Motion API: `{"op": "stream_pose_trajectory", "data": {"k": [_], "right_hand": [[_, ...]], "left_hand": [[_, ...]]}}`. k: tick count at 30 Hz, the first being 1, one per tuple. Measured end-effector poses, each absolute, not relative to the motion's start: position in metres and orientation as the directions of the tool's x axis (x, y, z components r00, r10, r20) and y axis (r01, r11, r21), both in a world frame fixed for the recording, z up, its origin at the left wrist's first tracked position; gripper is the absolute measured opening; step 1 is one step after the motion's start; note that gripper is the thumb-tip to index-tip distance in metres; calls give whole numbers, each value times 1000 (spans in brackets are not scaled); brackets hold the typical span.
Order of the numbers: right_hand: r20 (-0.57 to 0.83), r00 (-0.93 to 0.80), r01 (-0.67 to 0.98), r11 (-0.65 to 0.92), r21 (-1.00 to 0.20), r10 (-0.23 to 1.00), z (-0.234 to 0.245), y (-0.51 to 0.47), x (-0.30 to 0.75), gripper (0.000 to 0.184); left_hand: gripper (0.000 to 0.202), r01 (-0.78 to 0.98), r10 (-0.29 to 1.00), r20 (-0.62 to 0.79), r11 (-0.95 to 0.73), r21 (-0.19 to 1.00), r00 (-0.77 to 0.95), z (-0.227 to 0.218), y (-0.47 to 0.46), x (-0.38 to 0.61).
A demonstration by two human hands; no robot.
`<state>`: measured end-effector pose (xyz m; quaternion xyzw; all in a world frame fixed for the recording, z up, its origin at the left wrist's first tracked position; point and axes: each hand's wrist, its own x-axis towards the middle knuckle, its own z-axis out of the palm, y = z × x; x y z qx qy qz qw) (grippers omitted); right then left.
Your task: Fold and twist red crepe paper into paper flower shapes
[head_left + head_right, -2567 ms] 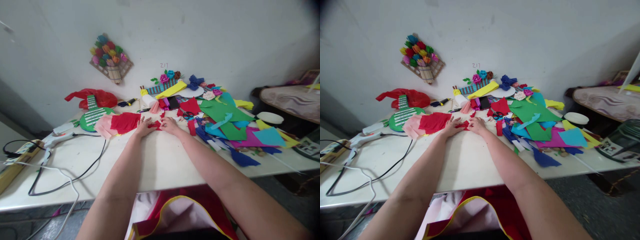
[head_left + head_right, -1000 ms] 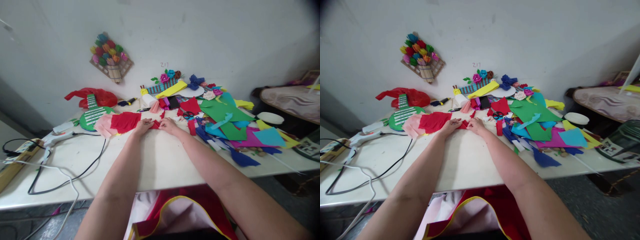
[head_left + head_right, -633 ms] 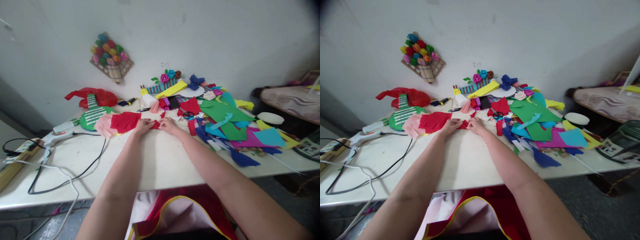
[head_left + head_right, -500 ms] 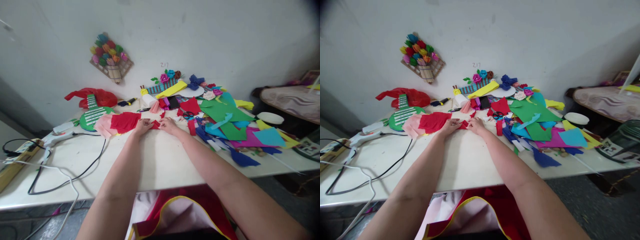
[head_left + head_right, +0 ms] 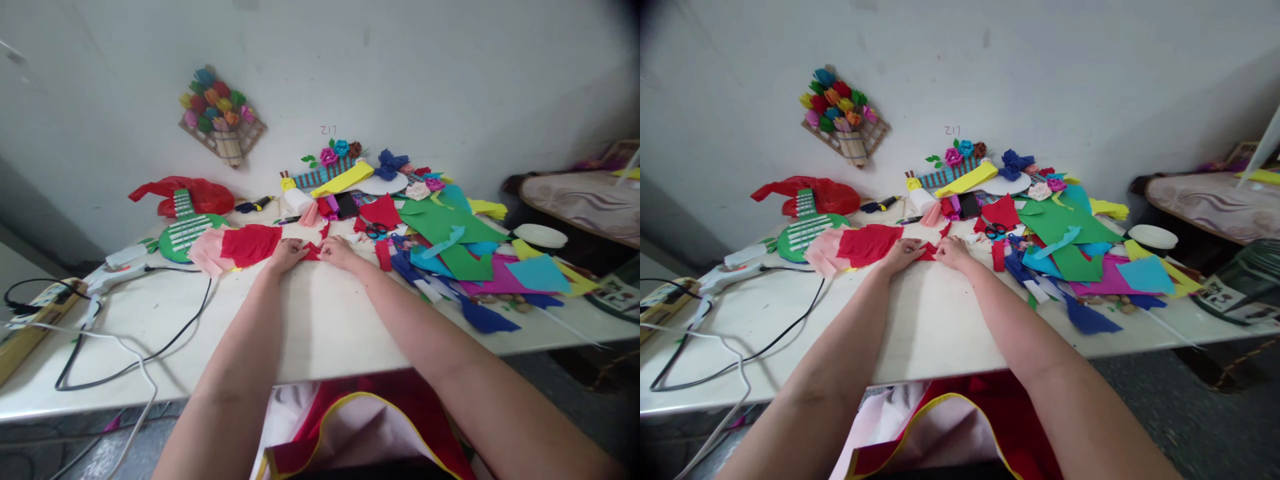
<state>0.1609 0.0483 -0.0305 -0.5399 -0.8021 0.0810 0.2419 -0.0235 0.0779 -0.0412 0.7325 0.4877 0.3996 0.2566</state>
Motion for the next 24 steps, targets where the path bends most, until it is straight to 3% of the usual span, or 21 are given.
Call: {"op": "stream_pose_trajectory", "data": {"k": [4, 20, 24], "right_hand": [[306, -292, 830, 399, -389, 906, -32, 48, 160, 15], [362, -284, 830, 417, -371, 888, -42, 57, 159, 18], [350, -224, 844, 361, -398, 910, -43, 59, 159, 15]], "left_hand": [[26, 598, 893, 354, -450, 663, 279, -44, 81, -24], [24, 675, 883, 386, -457, 579, 266, -45, 81, -23], [19, 711, 877, 391, -462, 529, 279, -45, 81, -22]]}}
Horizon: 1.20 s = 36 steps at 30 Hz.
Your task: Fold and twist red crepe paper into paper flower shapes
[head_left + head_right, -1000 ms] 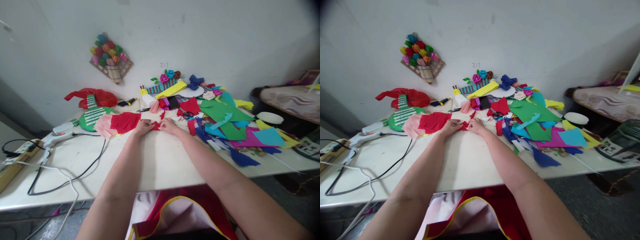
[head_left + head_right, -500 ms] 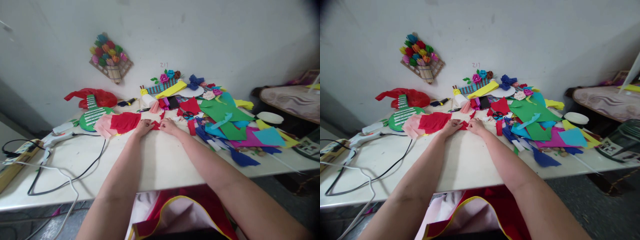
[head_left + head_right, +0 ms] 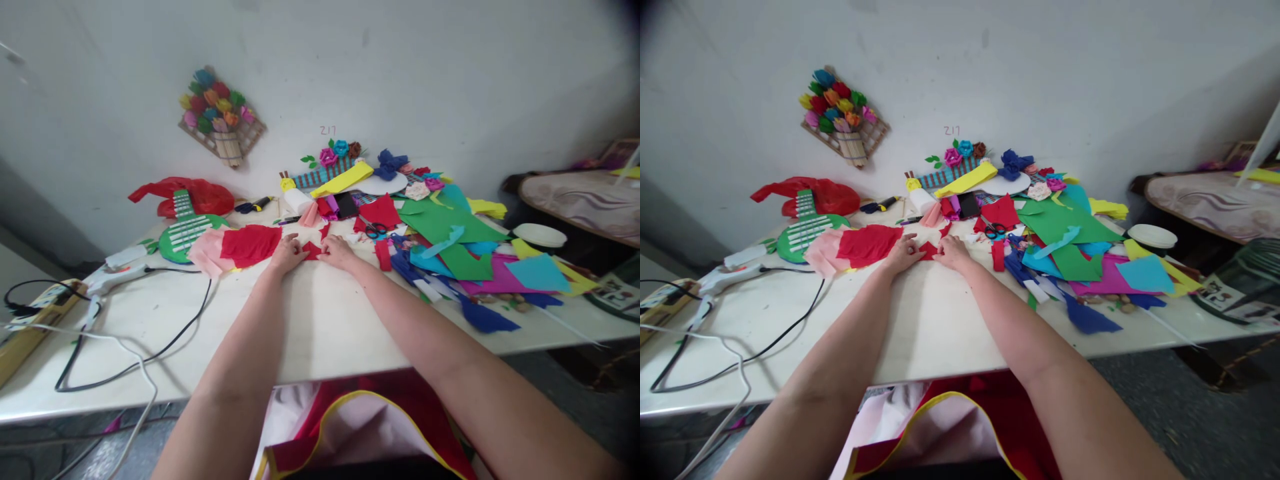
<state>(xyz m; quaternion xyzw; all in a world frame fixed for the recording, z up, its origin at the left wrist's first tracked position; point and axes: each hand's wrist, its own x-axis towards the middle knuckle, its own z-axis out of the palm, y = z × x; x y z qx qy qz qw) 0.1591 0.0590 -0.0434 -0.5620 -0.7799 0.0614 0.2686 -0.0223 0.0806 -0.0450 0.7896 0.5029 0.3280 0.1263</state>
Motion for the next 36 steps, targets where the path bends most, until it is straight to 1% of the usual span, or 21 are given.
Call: {"op": "stream_pose_trajectory", "data": {"k": [2, 3, 6, 10, 14, 19, 21, 23, 25, 26, 29, 30, 32, 34, 36], "right_hand": [[341, -193, 853, 329, -405, 920, -44, 59, 159, 23], [338, -191, 856, 325, -402, 921, -44, 59, 159, 25], [335, -205, 859, 334, -389, 920, -44, 60, 159, 25], [361, -214, 852, 355, -386, 908, -45, 58, 159, 26], [389, -217, 851, 369, -373, 895, -44, 56, 158, 29], [369, -208, 858, 350, -376, 906, -42, 54, 158, 44], [369, -210, 854, 354, -382, 905, -41, 54, 158, 48], [367, -212, 842, 360, -403, 906, -41, 54, 158, 50], [364, -204, 810, 365, -458, 909, -40, 54, 159, 51], [366, -193, 778, 369, -508, 910, -41, 54, 160, 50], [368, -127, 590, 369, -718, 921, -40, 56, 164, 40], [362, -102, 510, 361, -781, 927, -40, 56, 165, 37], [338, -69, 362, 339, -868, 939, -38, 54, 168, 36], [303, -70, 243, 311, -919, 950, -35, 51, 169, 38], [249, -112, 139, 263, -955, 962, -32, 47, 169, 44]], "left_hand": [[18, 733, 880, 406, -444, 515, 248, -45, 79, -21], [20, 745, 884, 410, -428, 512, 226, -45, 79, -21], [29, 783, 897, 400, -382, 491, 187, -45, 79, -20], [28, 813, 907, 382, -352, 463, 176, -45, 79, -19], [25, 807, 920, 362, -326, 493, 151, -40, 77, -19], [24, 805, 916, 376, -328, 495, 142, -34, 73, -17], [26, 774, 917, 369, -343, 532, 152, -33, 72, -16], [31, 703, 913, 370, -375, 604, 170, -33, 70, -16], [40, 584, 907, 378, -412, 699, 186, -33, 69, -16], [43, 513, 905, 379, -422, 747, 193, -33, 68, -16], [52, 295, 908, 369, -415, 861, 201, -32, 66, -15], [55, 234, 910, 363, -404, 884, 202, -32, 65, -15], [61, 130, 914, 346, -378, 917, 212, -30, 63, -14], [67, 60, 917, 324, -346, 936, 232, -28, 61, -13], [70, 25, 918, 302, -319, 947, 258, -26, 59, -11]]}}
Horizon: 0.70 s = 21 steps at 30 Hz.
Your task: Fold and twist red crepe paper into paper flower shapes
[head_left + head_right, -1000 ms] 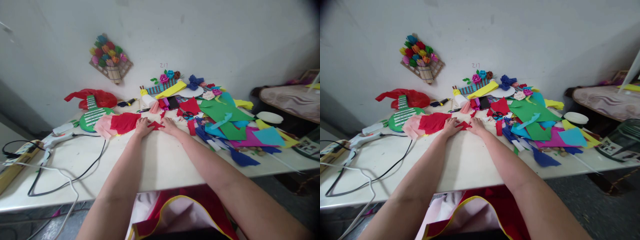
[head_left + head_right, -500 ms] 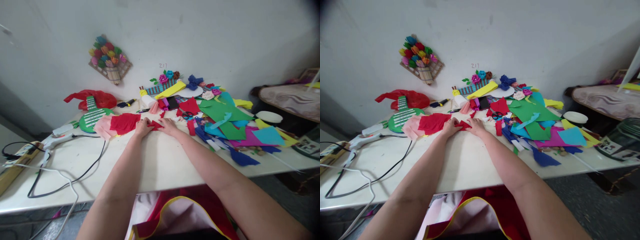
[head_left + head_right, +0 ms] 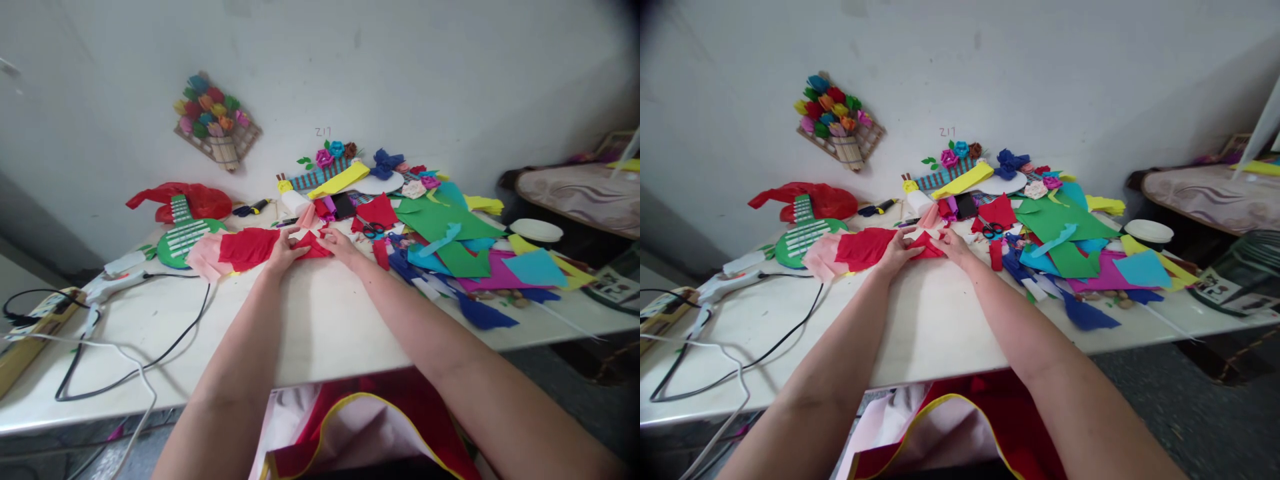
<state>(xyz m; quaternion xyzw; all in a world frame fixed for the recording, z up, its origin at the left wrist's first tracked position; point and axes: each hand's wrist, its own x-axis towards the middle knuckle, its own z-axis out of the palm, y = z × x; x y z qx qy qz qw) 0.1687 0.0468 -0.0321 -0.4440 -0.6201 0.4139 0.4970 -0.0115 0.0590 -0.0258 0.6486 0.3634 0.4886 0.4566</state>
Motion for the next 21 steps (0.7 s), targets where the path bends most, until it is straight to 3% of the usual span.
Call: {"op": "stream_pose_trajectory", "data": {"k": [5, 13, 21], "right_hand": [[142, -219, 5, 146, -989, 965, -30, 43, 164, 63], [157, -140, -151, 136, -979, 978, -38, 56, 165, 60], [208, -139, -191, 180, -965, 968, -40, 59, 165, 51]], "left_hand": [[74, -5, 918, 249, -260, 966, 308, -21, 53, -7], [53, -262, 979, 110, -62, 963, 170, -23, 60, -8], [42, -186, 908, 97, -22, 982, 407, -20, 51, -12]]}}
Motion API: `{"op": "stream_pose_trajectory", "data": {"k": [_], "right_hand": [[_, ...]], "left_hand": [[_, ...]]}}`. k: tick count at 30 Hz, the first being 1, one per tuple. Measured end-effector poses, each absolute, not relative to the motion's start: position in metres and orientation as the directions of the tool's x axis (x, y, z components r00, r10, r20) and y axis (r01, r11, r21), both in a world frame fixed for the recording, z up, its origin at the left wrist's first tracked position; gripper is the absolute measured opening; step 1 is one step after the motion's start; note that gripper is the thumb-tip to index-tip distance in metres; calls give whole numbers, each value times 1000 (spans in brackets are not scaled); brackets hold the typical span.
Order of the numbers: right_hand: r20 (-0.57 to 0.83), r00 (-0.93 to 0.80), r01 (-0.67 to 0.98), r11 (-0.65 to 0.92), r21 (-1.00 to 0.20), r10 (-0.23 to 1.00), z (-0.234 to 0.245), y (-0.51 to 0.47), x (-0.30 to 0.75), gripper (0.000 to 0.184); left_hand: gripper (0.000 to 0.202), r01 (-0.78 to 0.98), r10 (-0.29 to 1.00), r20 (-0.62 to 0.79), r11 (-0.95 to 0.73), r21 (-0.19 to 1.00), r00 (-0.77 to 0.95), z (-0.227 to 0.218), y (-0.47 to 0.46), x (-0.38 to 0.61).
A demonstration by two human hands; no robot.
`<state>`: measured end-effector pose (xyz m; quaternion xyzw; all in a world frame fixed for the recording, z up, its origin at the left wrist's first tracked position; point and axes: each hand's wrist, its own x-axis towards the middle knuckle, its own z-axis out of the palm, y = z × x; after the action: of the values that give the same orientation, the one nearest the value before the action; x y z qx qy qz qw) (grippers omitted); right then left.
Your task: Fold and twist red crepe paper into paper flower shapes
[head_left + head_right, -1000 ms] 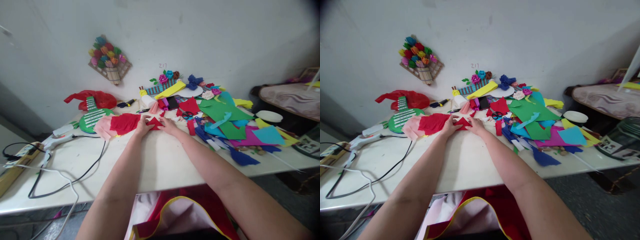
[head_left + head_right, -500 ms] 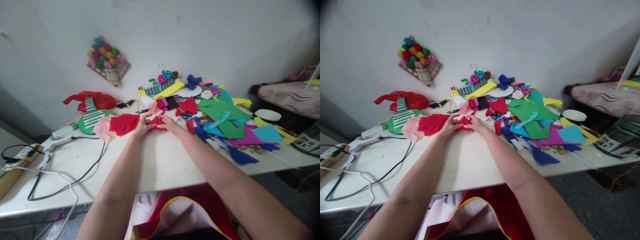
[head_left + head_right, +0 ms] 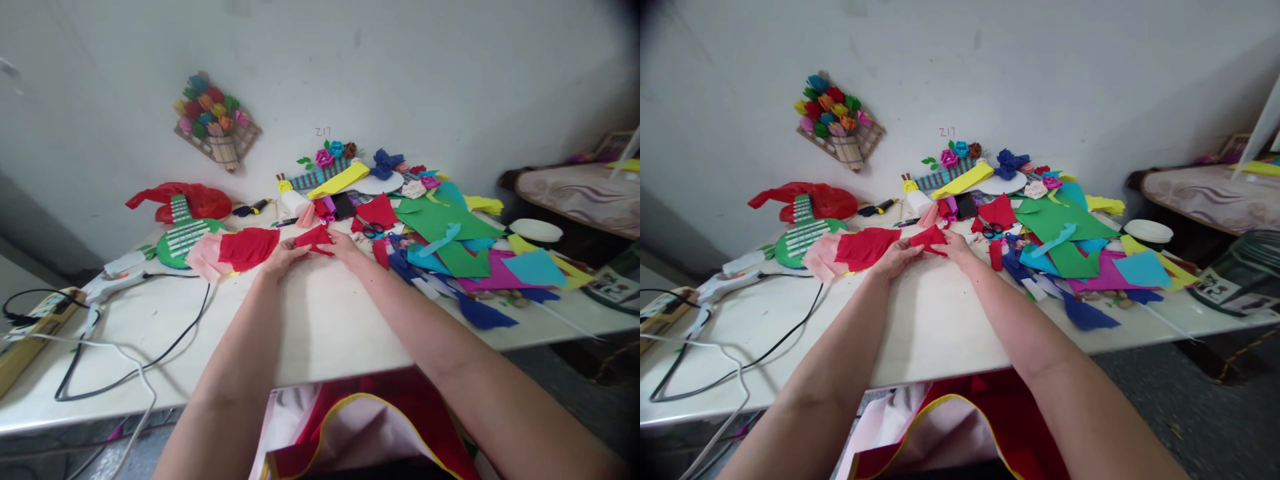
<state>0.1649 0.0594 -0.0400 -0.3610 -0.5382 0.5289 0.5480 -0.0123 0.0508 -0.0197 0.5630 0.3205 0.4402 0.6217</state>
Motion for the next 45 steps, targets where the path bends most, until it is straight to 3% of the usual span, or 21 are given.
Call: {"op": "stream_pose_trajectory", "data": {"k": [11, 18, 26, 32, 39, 45], "right_hand": [[264, -132, -155, 243, -958, 955, -38, 53, 162, 44], [276, -81, -168, 260, -951, 958, -40, 59, 161, 45], [261, -60, -209, 244, -947, 963, -34, 54, 158, 43], [196, -92, -113, 185, -976, 976, -25, 42, 157, 42], [196, -71, -229, 176, -957, 978, -26, 45, 166, 36], [176, -99, -70, 169, -983, 979, -37, 54, 168, 25]], "left_hand": [[35, -132, 942, 60, -17, 991, 330, -22, 53, -10], [42, -115, 942, 66, -29, 993, 330, -17, 50, -4], [36, -174, 948, 160, -115, 978, 275, -18, 53, 4], [36, -214, 955, 210, -165, 963, 208, -18, 55, 0], [40, -90, 910, 126, -99, 991, 395, -19, 53, -4], [41, -65, 923, 72, -51, 997, 379, -19, 51, -3]]}}
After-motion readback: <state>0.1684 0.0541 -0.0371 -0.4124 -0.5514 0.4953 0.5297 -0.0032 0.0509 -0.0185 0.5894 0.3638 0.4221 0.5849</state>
